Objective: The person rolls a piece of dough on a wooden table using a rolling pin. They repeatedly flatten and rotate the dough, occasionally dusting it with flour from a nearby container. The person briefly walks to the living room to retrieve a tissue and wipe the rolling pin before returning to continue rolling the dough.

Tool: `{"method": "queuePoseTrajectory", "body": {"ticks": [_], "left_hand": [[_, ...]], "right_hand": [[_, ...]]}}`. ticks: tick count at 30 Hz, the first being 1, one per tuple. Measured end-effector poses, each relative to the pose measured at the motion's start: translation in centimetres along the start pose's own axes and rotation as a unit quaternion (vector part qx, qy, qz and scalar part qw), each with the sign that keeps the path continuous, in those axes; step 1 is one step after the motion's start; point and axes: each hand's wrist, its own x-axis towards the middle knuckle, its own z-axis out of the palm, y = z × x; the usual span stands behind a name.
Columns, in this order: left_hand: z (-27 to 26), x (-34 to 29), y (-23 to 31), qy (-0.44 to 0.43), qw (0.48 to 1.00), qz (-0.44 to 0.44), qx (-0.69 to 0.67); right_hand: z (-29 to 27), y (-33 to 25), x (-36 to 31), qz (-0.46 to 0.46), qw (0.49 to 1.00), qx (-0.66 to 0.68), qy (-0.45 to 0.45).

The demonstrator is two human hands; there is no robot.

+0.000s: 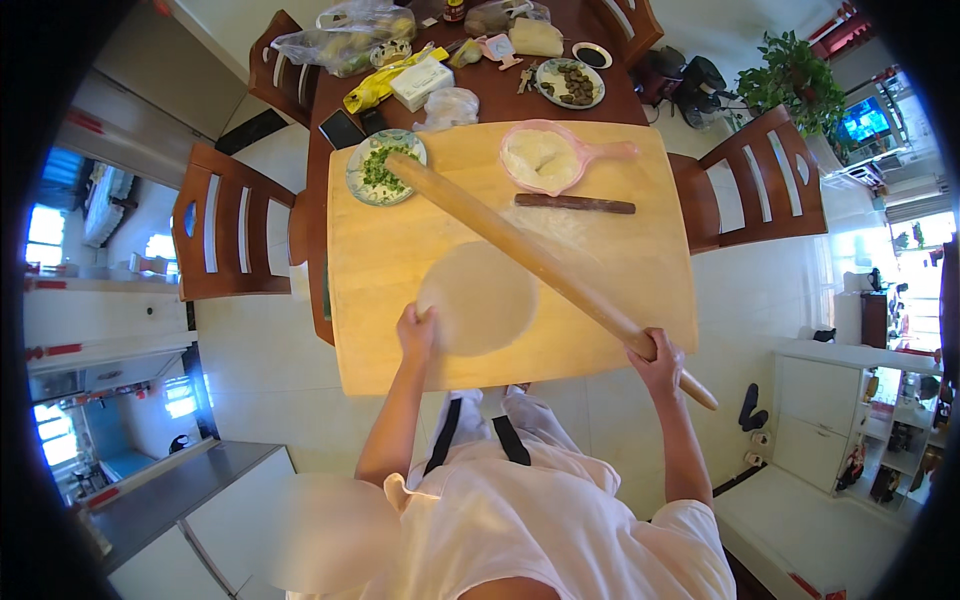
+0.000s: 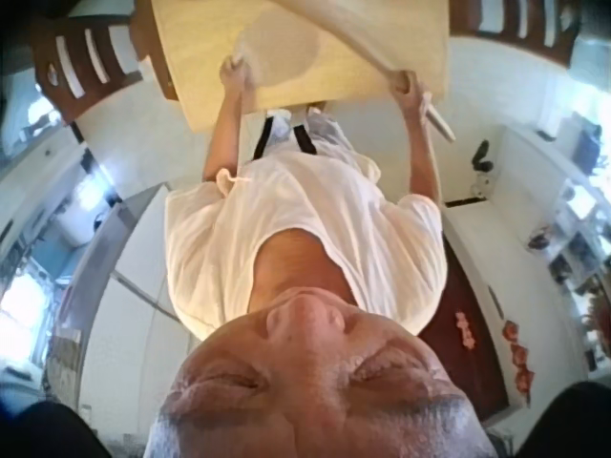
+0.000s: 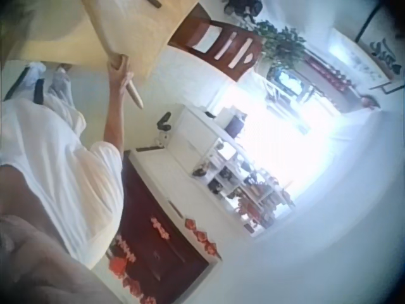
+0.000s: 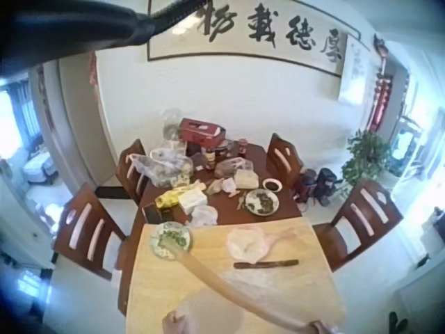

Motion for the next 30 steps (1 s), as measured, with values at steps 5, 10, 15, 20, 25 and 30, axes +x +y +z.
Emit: {"method": "queuePoseTrajectory", "body": {"ticks": [5,10,15,20,25,30], "left_hand": [[-0.8,-5.0,0.5,0.024,0.955,-0.106,-0.275],[0.8,-1.3,0.2,0.003,0.965,-0.059,-0.256],[-2.5,-5.8,2.2,0.054,0.918,-0.061,-0.388],[-10.2,-7.9,6.3,0.085,0.935,0.014,-0.343],[-14.7,-6.9,7.4,0.119,0.948,0.086,-0.282],[-16.9,-7.3,9.7,0.139,0.942,0.099,-0.289]], "right_hand": [[-2.3,3.6,-1.4,0.006,0.999,0.03,0.035],[-1.6,4.7,-0.4,0.014,0.999,0.009,-0.047],[-1.3,7.6,-1.4,0.023,0.996,-0.034,-0.075],[-1.5,12.2,-3.4,0.037,0.992,-0.067,-0.1],[-1.6,14.9,-3.6,0.021,0.991,-0.086,-0.099],[-4.8,18.7,-6.7,0.046,0.99,-0.075,-0.107]]}}
